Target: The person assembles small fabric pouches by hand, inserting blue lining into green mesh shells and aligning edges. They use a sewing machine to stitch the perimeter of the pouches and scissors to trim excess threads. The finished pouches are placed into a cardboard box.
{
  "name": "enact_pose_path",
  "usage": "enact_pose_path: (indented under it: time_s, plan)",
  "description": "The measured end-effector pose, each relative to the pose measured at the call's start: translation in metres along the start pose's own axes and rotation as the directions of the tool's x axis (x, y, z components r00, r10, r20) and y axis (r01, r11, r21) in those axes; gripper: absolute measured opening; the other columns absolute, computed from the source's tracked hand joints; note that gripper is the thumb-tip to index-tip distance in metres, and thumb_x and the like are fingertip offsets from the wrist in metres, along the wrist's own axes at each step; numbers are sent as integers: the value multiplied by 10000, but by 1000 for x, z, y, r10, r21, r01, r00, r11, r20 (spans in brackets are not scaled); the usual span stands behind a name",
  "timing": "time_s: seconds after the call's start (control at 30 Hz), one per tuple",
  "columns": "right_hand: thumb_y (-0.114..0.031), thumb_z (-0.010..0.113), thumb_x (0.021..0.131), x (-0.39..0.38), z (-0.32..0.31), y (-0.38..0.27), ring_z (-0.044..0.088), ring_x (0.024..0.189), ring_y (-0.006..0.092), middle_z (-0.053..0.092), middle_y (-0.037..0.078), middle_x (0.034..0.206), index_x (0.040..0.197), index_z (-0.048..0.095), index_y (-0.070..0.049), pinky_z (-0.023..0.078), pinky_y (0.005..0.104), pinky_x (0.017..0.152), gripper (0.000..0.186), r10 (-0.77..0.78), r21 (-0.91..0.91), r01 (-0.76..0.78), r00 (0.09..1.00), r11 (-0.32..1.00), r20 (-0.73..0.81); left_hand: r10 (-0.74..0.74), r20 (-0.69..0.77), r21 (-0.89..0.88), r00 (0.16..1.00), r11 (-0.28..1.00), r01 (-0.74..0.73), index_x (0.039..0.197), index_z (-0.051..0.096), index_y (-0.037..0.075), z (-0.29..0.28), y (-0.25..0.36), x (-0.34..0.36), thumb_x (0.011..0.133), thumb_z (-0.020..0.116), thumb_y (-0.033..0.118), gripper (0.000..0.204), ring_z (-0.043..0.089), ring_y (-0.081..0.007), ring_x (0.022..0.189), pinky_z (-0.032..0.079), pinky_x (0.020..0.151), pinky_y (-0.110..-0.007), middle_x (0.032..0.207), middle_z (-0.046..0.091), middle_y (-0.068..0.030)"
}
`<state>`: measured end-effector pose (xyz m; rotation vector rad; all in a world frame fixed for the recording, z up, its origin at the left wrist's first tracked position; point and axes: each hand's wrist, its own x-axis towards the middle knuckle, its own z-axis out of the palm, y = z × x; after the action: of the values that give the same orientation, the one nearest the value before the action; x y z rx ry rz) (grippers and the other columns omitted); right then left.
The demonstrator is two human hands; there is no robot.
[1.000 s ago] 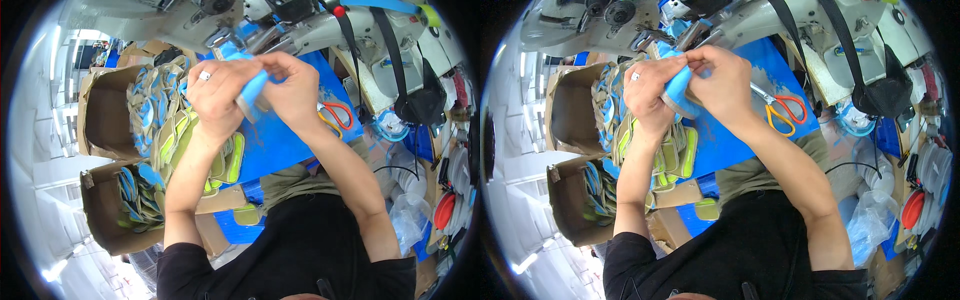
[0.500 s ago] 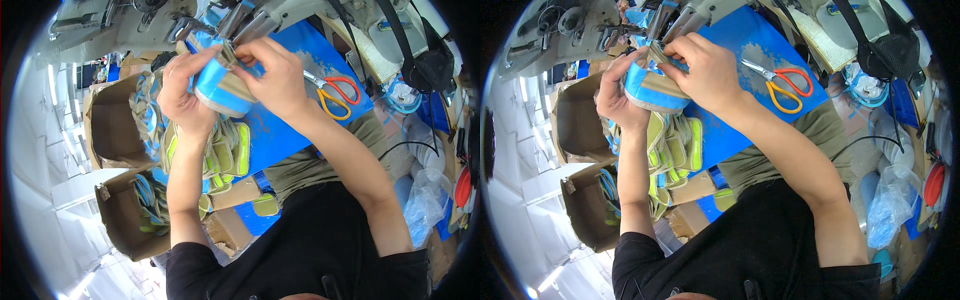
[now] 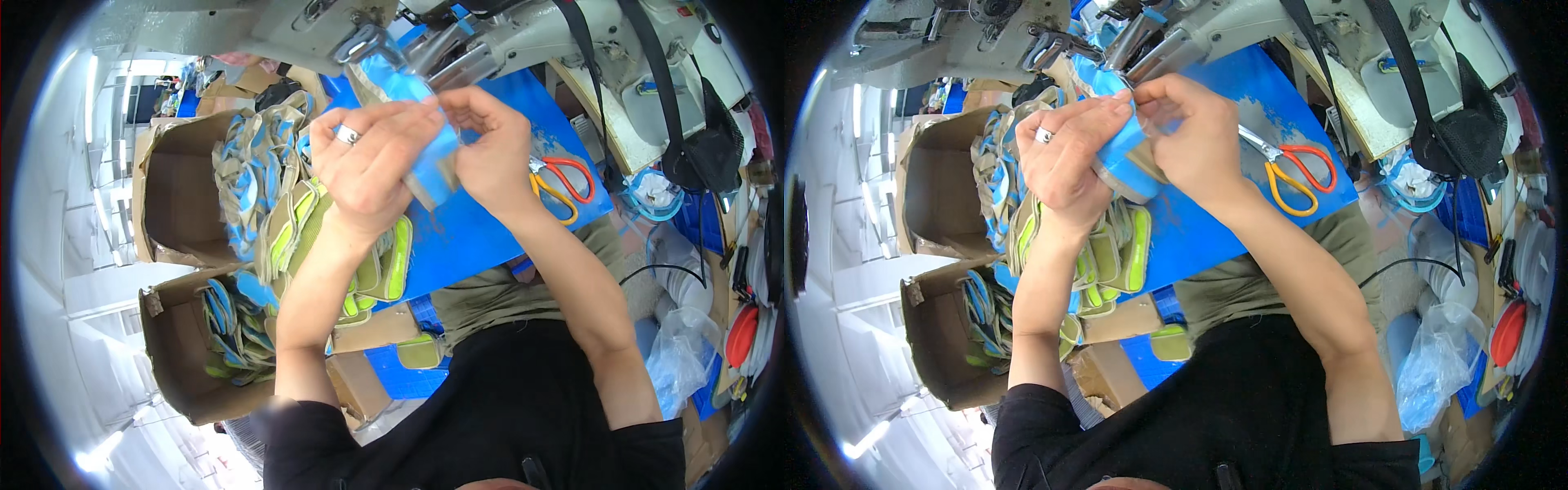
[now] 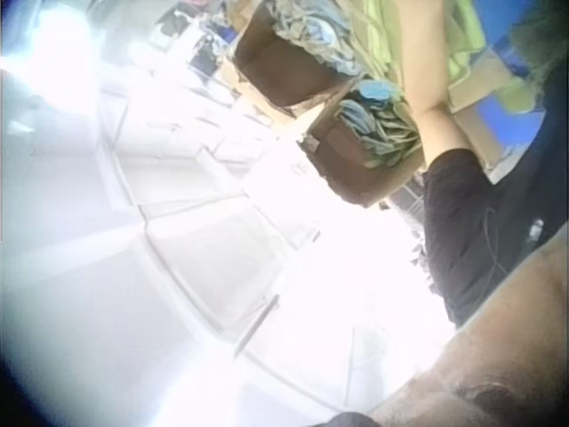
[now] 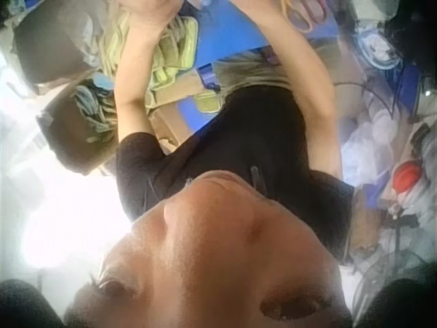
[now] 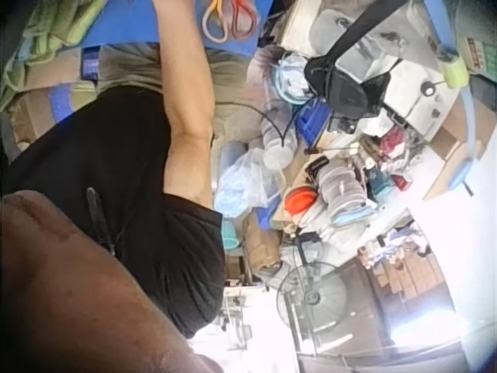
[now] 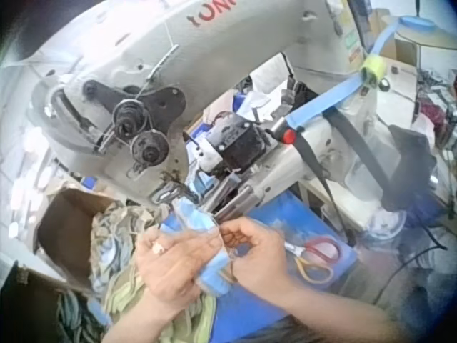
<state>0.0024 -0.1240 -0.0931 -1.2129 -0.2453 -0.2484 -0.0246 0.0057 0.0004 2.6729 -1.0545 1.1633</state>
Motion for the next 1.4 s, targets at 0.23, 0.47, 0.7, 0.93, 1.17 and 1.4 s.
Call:
enact_pose_path:
  time_s: [0.23,0.47,0.7,0.93,1.17,1.4]
  plan:
    - [9,759,771,9,-12,-15,736,833,140,770,84,903,1032,745,3,572,284,741,261,133,117,-146,984,982,115,-29,-14,-23,999,999,28,933,764,127,3,1,9,749,735,107,188,728,-133,881,356,845,-331,911,774,16]
    - [-14,745,793,22,-22,-25,738,804,143,774,97,903,1056,752,17,580,286,738,266,225,175,-271,943,946,247,-64,12,6,998,998,64,990,763,123,1,-4,12,784,795,94,211,743,-146,901,372,882,-307,978,798,-3]
    - [-112,763,820,17,-31,-24,728,774,138,760,79,864,1084,764,-18,571,287,718,280,245,65,-275,926,959,288,-101,-42,30,994,994,103,982,778,139,4,4,2,712,790,143,271,723,-161,900,377,868,-325,912,730,8]
    - [-144,764,808,0,-42,-36,696,740,118,735,57,836,1097,762,-8,560,280,691,320,311,44,-342,896,939,317,-97,-9,35,995,995,97,1021,810,163,6,10,-13,698,788,182,324,706,-204,929,410,893,-337,873,687,9]
    - [-116,777,769,-6,-41,-33,694,746,122,733,75,840,1093,750,32,569,267,708,357,296,81,-334,905,939,305,-125,-17,-36,992,992,124,1056,795,130,12,9,-22,705,785,167,353,713,-235,986,424,930,-362,911,721,-15]
    - [-99,785,768,-6,-40,-28,695,754,126,733,85,850,1100,745,39,574,273,712,362,262,142,-319,911,937,318,-283,-14,-199,959,941,275,1077,784,91,14,11,-28,764,821,123,316,710,-291,1017,435,952,-375,979,749,-73]
